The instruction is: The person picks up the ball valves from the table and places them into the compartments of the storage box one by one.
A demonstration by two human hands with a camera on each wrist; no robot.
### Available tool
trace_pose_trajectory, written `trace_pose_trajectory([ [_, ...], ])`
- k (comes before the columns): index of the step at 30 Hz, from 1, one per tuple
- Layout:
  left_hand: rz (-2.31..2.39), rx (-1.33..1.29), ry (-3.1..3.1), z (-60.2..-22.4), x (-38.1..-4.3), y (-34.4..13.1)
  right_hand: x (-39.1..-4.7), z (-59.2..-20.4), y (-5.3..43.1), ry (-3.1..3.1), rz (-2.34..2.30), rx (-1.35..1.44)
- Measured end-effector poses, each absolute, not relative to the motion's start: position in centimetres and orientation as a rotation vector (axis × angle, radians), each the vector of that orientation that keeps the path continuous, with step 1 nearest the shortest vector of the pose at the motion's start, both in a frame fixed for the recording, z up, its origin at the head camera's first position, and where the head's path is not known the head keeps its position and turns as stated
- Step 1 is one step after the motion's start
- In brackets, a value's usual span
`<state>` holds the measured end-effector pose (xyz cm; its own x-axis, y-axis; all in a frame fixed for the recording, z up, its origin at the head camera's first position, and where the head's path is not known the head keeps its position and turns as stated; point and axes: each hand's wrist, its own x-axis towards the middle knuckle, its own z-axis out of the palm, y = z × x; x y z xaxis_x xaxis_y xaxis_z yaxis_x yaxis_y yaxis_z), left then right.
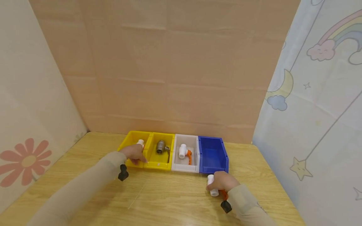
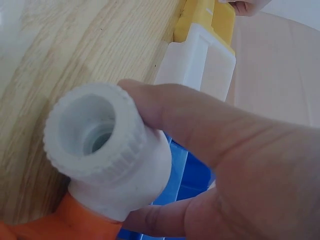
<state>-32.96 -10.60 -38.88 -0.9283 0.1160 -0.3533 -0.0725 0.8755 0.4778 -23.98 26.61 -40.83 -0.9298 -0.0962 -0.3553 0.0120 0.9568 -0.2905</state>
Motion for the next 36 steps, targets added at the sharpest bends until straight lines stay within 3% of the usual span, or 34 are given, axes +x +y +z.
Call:
trace_pose_trajectory([
  [14,0.686,0.042,2.673,-38.5,-32.6,-10.6,-23.9,-39.8,26.6,2.729,-0.445,-0.077],
  [36,0.692,0.04,2.661,-38.6,-33.0,-10.7,-25.6,-31.3,26.7,2.699,-0.425,-0.21],
])
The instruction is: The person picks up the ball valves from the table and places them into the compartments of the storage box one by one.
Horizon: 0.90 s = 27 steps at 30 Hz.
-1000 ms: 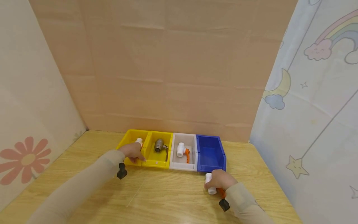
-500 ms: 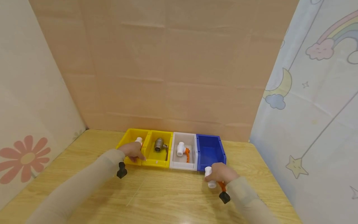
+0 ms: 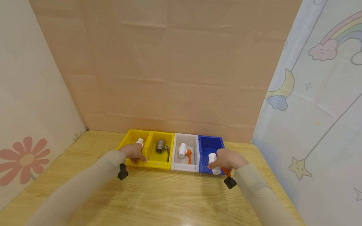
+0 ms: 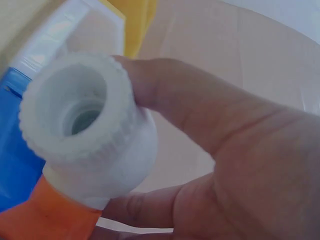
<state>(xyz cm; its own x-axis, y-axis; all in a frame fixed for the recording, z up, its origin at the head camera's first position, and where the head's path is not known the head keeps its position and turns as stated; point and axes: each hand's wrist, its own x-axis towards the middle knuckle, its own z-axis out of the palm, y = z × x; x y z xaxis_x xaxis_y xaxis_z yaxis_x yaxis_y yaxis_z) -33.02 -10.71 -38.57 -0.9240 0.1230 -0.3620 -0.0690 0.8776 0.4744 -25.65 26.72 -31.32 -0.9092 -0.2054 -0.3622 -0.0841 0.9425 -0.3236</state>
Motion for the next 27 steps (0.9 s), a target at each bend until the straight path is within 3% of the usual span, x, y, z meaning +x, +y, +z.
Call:
trace_pose_trajectory([
  [13,0.703,0.038,2.652,-38.6,-33.0,-10.7,-29.7,-26.4,26.0,2.788,-0.419,-0.277],
  [27,0.711,0.034,2.651,-38.8,-33.3,-10.6,-33.9,-25.8,26.4,2.689,-0.525,-0.134],
])
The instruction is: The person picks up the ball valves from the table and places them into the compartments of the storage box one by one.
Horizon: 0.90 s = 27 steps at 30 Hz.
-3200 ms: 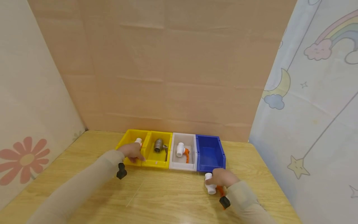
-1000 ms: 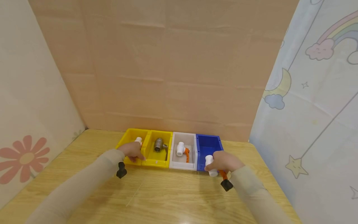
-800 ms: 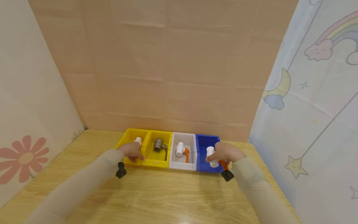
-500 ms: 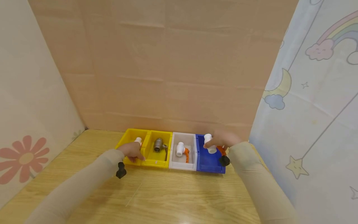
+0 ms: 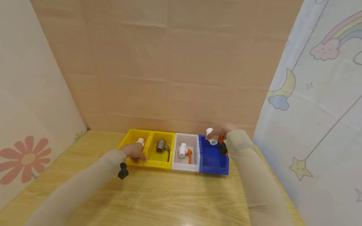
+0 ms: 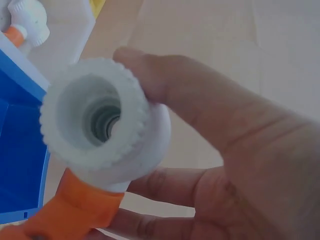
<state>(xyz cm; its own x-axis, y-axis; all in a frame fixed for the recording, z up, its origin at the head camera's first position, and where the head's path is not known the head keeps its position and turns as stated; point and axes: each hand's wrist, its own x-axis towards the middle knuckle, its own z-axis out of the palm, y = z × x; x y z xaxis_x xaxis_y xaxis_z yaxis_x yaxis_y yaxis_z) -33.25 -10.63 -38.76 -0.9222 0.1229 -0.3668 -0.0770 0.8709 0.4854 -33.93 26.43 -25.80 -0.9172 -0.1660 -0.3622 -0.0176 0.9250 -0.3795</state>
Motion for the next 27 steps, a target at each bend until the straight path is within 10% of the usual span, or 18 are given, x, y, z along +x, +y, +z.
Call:
trace_pose_trajectory([
  [27,0.709,0.026,2.652,-39.2,-33.9,-10.6,-38.3,-28.5,26.2,2.709,-0.505,0.136],
])
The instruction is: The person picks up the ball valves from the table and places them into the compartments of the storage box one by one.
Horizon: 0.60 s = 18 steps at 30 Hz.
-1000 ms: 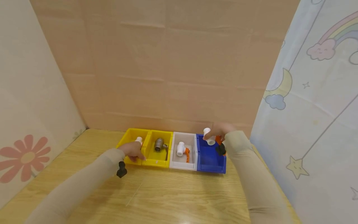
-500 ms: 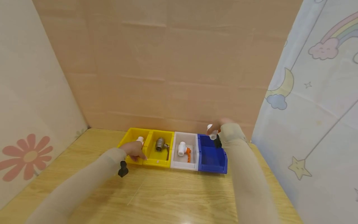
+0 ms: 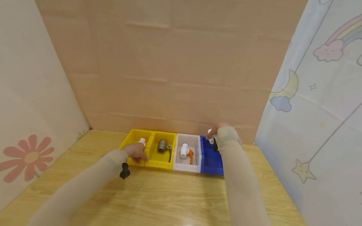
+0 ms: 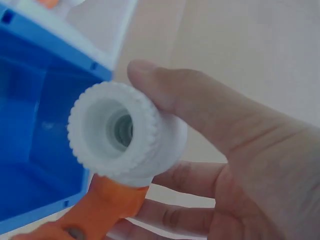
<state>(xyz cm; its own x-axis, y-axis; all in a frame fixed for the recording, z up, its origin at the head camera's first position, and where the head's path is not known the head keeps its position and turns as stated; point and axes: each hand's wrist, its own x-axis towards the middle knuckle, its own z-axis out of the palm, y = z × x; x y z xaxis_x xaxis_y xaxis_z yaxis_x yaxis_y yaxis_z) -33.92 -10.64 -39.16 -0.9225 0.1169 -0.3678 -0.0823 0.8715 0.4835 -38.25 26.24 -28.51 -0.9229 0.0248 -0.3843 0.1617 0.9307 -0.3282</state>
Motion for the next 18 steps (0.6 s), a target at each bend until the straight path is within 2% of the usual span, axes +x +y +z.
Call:
trace_pose_trajectory([
  [9,0.691,0.022,2.657,-39.4,-34.1,-10.6,-39.2,-31.5,26.4,2.788,-0.269,0.077],
  [18,0.691,0.031,2.655,-39.6,-34.4,-10.8,-40.1,-34.0,26.4,2.698,-0.444,0.354],
])
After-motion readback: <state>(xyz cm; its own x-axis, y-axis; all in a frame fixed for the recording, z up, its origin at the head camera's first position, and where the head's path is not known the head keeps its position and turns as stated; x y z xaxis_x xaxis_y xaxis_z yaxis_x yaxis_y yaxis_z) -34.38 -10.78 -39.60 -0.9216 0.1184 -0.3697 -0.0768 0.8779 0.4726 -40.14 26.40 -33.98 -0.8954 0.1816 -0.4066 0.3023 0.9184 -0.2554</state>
